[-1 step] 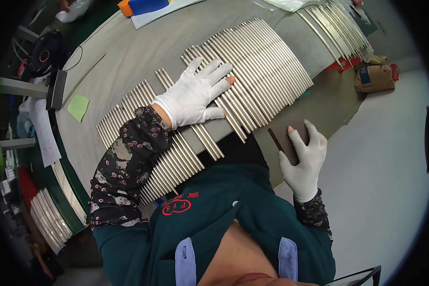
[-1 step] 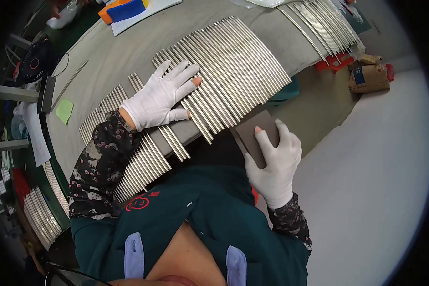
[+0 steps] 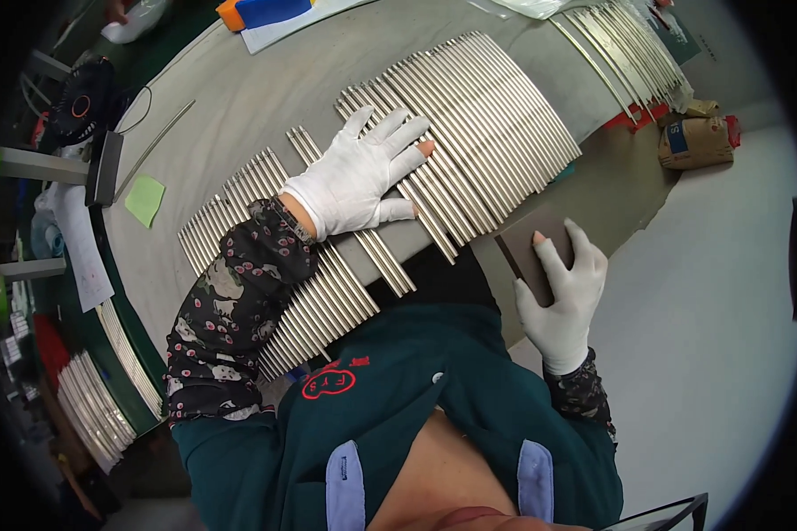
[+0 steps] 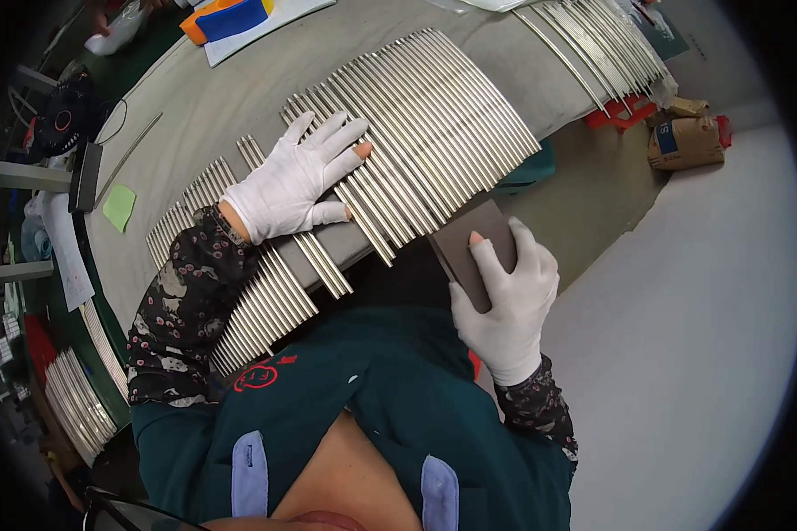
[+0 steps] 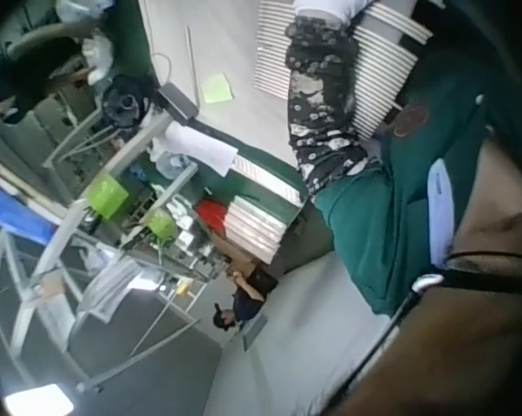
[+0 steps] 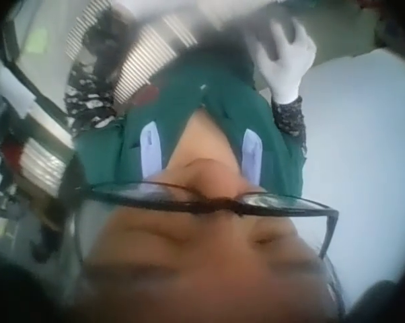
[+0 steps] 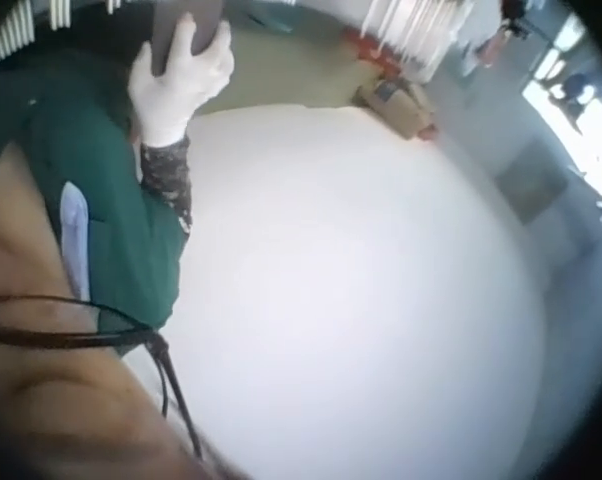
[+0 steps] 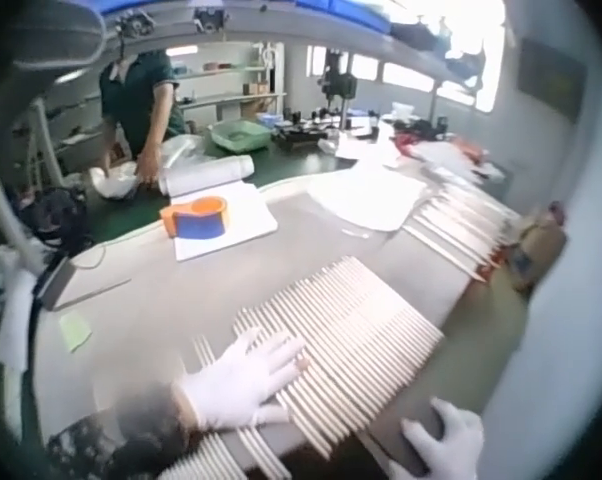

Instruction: The recorder uses a sanding block to sand a batch of aligned metal rods on a workbench.

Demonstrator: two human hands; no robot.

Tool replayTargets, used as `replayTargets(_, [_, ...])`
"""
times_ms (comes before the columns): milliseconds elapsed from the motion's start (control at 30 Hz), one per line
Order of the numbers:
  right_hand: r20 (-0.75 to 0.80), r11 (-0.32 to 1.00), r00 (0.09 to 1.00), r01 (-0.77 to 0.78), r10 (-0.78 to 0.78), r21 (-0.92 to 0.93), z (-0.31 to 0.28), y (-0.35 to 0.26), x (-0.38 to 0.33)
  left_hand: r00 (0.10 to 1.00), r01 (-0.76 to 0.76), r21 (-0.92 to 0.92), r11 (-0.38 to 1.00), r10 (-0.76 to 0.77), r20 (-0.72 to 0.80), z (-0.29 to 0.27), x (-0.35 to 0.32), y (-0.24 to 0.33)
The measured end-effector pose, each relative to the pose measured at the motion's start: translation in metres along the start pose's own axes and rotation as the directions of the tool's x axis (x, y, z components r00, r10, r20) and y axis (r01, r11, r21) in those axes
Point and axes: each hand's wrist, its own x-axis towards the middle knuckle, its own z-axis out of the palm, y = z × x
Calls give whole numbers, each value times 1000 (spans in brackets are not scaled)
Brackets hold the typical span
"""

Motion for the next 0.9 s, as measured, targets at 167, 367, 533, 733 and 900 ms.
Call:
replayTargets(167, [48,999,998,29,-28,-22,15,-15,10,1000,-2,3,1000,2,26,-4,2,1])
replayTargets(367, [19,990,996,87,-85,-110,48,-33,58,999,3,7,1000,-4,44,-6,7,4])
replayTargets(533, [56,993,993,106,-102,-59,22,-6,10,991,28,-13,1000,-26,132,-6,5,1])
replayTargets(733, [26,994,996,87,-86,-68,34,-24,42,993,14,-1,1000,-14,120,-7,7,2])
replayTargets(900, [145,997,988,58,-50,-53,-5,2,4,989,5,11,1000,-7,146,-8,5,0])
